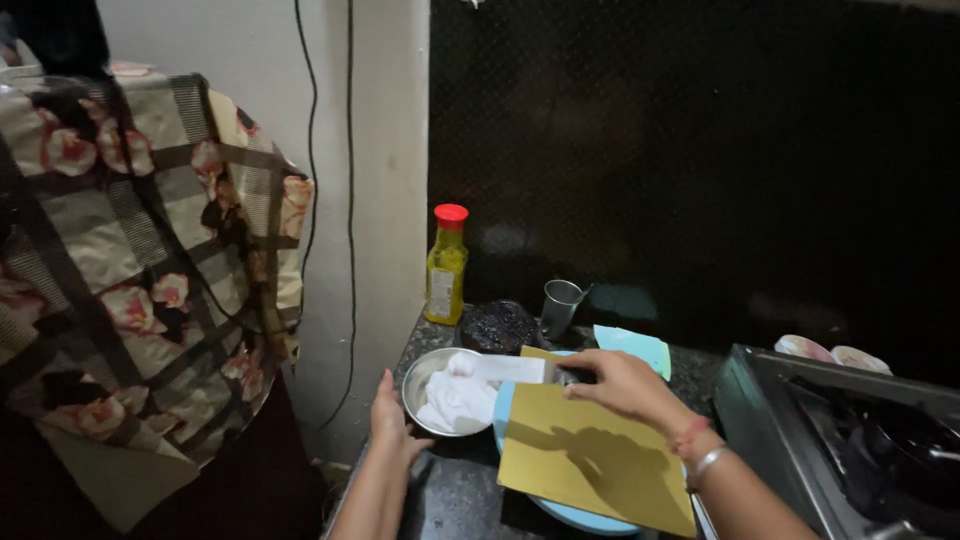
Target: Preparing a cake by applying cream to a base and placing a chocolate layer on top.
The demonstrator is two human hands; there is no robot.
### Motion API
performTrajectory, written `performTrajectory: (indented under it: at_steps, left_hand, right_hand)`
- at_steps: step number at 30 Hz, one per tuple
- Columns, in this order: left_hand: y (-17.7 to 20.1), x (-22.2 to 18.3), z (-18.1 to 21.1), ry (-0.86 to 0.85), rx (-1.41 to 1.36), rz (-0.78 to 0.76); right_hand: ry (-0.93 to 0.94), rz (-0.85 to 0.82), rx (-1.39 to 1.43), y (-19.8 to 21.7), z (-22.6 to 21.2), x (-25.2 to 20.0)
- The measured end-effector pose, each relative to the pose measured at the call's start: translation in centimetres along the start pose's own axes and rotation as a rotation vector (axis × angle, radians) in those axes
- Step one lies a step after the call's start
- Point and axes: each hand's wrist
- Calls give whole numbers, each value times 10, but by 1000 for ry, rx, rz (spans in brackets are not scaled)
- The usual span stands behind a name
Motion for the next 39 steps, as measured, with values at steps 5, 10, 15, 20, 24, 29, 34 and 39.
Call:
performTrajectory:
  at_steps: [5,10,15,20,24,29,34,39]
  left_hand:
    - [-13,-14,-43,-928,757,220]
    - [-45,-87,-73,-922,1049,-315]
    - [-51,-125,-84,-798,1756,-713]
    - [-37,-100,-102,-858,1790,-746]
    - [-30,-85,-112,-985,1763,-742]
    - [-33,-97,-106,-928,1784,-752]
    - [-33,-94,-105,-942,1778,-738]
    - [-33,-99,-106,-938,1743,-726]
  right_hand:
    - [-211,54,147,-2,26,-55]
    - [-295,224,120,-56,49,-105]
    - [-473,182,-45,-88,31,-148]
    - [-561,170,-286,-97,-4,-151]
    - [-548,111,-244,-111,-11,-153]
    - [-611,200,-209,-117,-15,-144]
    - [-576,185,-258,-105,-25,-144]
    - [-677,225,-319,-115,-28,-140]
Point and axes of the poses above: each hand's wrist, its own x-axis towards the middle knuckle, its own y-axis out of the back of the hand, z = x × y, and after that the axes turned 7 degrees about -x, right-handed
